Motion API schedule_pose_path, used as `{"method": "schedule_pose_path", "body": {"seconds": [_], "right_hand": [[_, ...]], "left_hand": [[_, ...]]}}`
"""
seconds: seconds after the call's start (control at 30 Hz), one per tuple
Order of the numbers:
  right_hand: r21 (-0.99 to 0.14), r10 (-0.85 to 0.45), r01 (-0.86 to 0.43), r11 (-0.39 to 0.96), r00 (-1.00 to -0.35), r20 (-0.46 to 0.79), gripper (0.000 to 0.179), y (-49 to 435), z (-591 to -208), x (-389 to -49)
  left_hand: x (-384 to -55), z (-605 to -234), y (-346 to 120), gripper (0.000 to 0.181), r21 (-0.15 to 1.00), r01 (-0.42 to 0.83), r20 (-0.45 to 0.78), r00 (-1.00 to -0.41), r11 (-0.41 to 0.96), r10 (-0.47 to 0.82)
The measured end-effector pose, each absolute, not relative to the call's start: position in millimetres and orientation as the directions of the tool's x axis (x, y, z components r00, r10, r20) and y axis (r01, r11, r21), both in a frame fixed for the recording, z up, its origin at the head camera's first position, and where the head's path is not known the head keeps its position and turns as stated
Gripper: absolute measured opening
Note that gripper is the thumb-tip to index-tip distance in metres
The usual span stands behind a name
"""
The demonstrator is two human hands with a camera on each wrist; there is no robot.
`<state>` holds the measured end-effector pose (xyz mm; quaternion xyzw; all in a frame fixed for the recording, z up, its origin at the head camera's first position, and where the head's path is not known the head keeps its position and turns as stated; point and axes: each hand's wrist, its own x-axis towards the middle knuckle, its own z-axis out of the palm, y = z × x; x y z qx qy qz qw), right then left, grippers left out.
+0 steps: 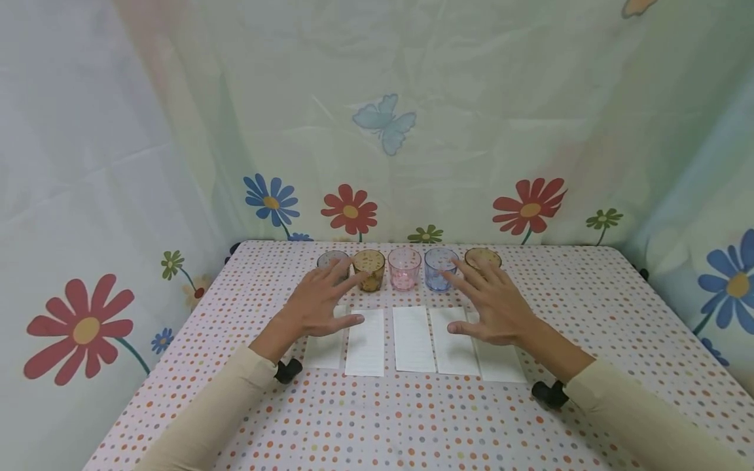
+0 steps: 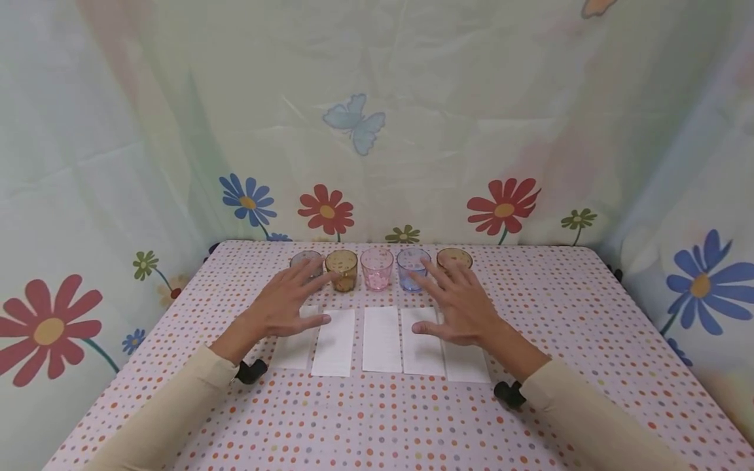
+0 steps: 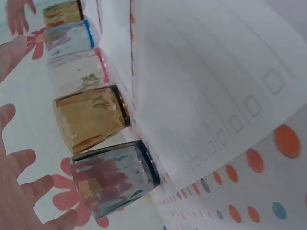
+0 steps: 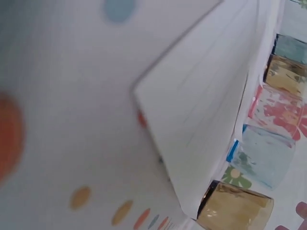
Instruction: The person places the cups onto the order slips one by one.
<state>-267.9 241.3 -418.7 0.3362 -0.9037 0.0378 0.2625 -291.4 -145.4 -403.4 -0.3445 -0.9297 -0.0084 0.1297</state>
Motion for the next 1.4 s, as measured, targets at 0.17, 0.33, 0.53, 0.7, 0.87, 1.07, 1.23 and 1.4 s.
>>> {"method": "schedule_pose_path", "body": {"seconds": [0.17,0.33,0.53,0.7,0.87,1.07,1.23,1.4], "right_hand": [[-0.018,-0.516,-0.607,0.794,-0.690,0.509,0.099,243.8,-416.6,-269.4],[-0.167,-0.428,-0.566,0.808,-0.757,0.495,0.102,248.0,-414.5,-268.9],[-0.261,-0.370,-0.537,0.802,-0.790,0.490,0.098,257.4,-415.2,-266.0],[-0.291,-0.342,-0.513,0.807,-0.809,0.478,0.100,259.8,-413.5,-264.2],[-0.309,-0.327,-0.501,0.809,-0.819,0.471,0.100,257.7,-412.6,-264.0],[-0.305,-0.341,-0.524,0.795,-0.802,0.490,0.100,252.8,-409.7,-264.1],[-0.290,-0.351,-0.533,0.795,-0.794,0.497,0.103,251.8,-405.7,-266.4],[-0.278,-0.360,-0.545,0.791,-0.782,0.508,0.102,249.3,-403.3,-267.0]], "left_hand": [[-297.7,-396.4,-149.3,0.089,0.035,0.586,0.261,-0.788,0.810,0.558],[-304.9,-395.0,-156.3,0.091,0.185,0.514,0.246,-0.849,0.837,0.467],[-310.4,-397.3,-164.0,0.092,0.322,0.463,0.213,-0.885,0.826,0.414],[-314.1,-399.7,-169.1,0.092,0.406,0.430,0.198,-0.903,0.806,0.381],[-316.7,-400.5,-169.8,0.093,0.467,0.379,0.166,-0.925,0.799,0.342],[-321.6,-402.7,-172.1,0.094,0.488,0.356,0.156,-0.934,0.797,0.322],[-329.1,-405.7,-175.3,0.096,0.585,0.327,0.147,-0.943,0.742,0.299],[-333.1,-407.6,-179.2,0.099,0.710,0.282,0.117,-0.951,0.645,0.287]]}}
